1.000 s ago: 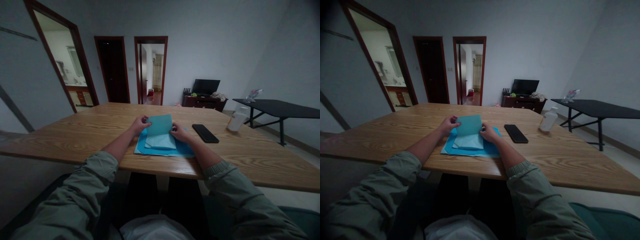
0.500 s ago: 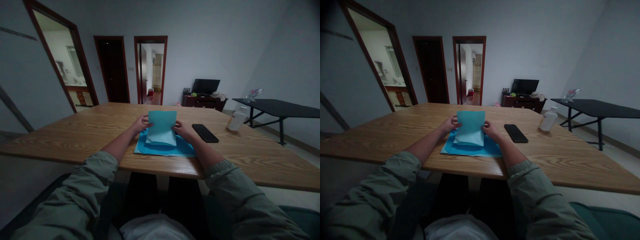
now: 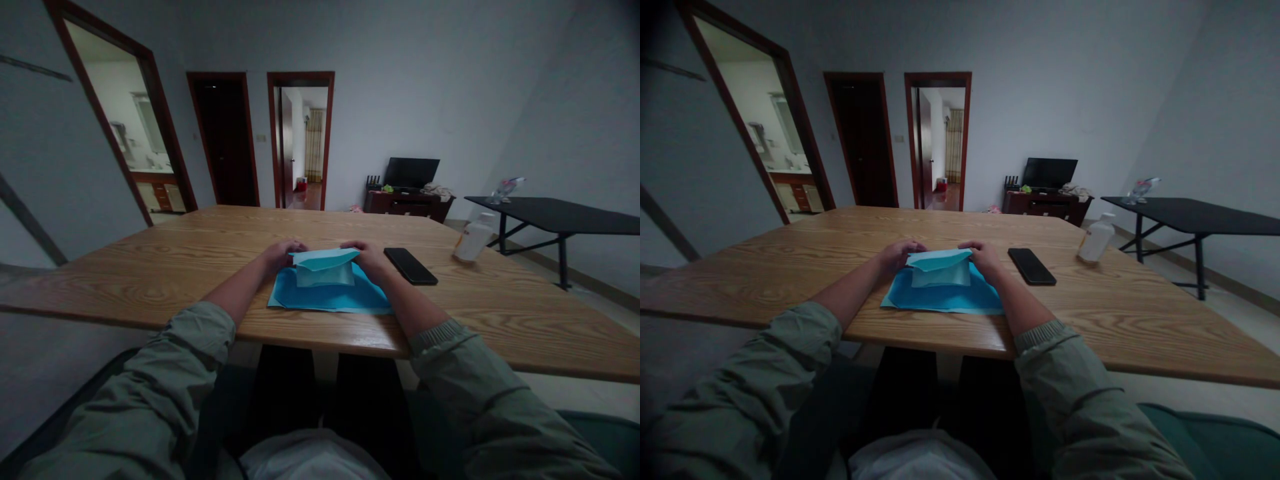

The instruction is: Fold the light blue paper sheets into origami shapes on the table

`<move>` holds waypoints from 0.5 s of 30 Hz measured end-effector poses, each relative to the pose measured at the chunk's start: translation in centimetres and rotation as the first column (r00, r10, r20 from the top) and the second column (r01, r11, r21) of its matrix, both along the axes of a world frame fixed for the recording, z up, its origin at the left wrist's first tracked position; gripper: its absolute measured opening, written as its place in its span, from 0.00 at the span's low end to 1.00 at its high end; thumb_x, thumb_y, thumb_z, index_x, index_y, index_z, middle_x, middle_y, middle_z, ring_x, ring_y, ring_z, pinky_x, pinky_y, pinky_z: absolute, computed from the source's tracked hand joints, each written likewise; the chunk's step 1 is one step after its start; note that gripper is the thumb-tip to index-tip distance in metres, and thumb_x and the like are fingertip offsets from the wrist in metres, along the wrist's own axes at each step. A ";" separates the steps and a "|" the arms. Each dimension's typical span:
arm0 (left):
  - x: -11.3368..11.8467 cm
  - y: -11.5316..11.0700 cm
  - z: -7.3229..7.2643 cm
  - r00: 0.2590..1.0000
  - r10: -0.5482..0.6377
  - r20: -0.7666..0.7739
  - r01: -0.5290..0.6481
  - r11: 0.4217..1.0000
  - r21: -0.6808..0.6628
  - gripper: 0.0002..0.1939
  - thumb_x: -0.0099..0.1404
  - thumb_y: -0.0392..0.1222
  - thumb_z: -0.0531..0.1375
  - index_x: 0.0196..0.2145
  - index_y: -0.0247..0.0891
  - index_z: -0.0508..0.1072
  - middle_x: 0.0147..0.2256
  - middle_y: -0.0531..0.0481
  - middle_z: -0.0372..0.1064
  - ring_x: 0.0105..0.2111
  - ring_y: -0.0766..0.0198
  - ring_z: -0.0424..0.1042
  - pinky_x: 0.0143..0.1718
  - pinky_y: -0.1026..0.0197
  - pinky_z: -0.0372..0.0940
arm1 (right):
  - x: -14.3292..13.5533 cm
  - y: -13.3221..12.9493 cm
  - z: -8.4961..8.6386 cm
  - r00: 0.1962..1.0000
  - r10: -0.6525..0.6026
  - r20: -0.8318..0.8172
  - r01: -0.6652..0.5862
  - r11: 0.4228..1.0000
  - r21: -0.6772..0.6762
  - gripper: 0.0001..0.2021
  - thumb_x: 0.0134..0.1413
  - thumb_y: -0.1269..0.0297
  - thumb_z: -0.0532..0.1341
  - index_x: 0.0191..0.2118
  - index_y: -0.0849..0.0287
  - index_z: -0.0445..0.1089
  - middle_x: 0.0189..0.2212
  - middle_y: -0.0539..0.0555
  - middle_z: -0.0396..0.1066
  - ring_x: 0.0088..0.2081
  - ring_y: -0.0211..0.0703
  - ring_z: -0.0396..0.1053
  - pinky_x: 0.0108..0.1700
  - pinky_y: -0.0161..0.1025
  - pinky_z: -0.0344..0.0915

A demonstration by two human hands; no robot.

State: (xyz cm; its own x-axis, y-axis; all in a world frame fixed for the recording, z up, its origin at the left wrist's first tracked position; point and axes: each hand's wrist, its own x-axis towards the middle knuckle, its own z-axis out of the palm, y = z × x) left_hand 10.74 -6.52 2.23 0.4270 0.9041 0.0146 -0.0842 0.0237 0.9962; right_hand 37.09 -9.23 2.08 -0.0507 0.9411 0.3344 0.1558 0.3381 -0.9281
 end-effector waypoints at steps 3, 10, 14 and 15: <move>0.3 -0.3 -0.1 0.998 -0.013 -0.055 0.016 0.998 0.054 0.19 0.48 0.46 0.66 0.37 0.34 0.72 0.36 0.46 0.72 0.30 0.65 0.70 0.30 0.64 0.63 | -0.3 -0.6 0.5 1.000 -0.013 0.001 0.013 1.000 -0.013 0.11 0.41 0.66 0.61 0.33 0.60 0.76 0.38 0.55 0.74 0.40 0.44 0.69 0.44 0.40 0.63; 0.0 0.1 -0.3 0.988 0.037 -0.151 0.011 0.953 0.303 0.26 0.43 0.43 0.70 0.41 0.35 0.71 0.39 0.46 0.71 0.32 0.64 0.70 0.35 0.60 0.65 | -0.5 -1.2 1.0 0.974 0.083 -0.208 -0.142 0.947 -0.286 0.19 0.49 0.60 0.56 0.48 0.55 0.68 0.36 0.53 0.72 0.32 0.42 0.69 0.33 0.37 0.66; -0.1 0.8 -0.7 0.984 0.102 -0.148 -0.036 0.920 0.391 0.25 0.45 0.44 0.68 0.42 0.35 0.72 0.40 0.46 0.70 0.33 0.63 0.71 0.35 0.60 0.65 | -0.5 -1.4 0.7 0.991 0.123 -0.050 -0.133 0.931 -0.340 0.16 0.48 0.52 0.60 0.41 0.55 0.68 0.33 0.52 0.69 0.30 0.40 0.67 0.29 0.35 0.63; -0.1 0.9 -0.7 0.984 0.101 -0.150 -0.034 0.918 0.396 0.25 0.46 0.43 0.68 0.42 0.35 0.72 0.40 0.47 0.70 0.33 0.63 0.71 0.35 0.61 0.65 | -0.6 -1.4 0.6 0.991 0.130 -0.001 -0.124 0.941 -0.314 0.15 0.47 0.53 0.62 0.39 0.56 0.68 0.32 0.52 0.69 0.30 0.39 0.66 0.29 0.34 0.63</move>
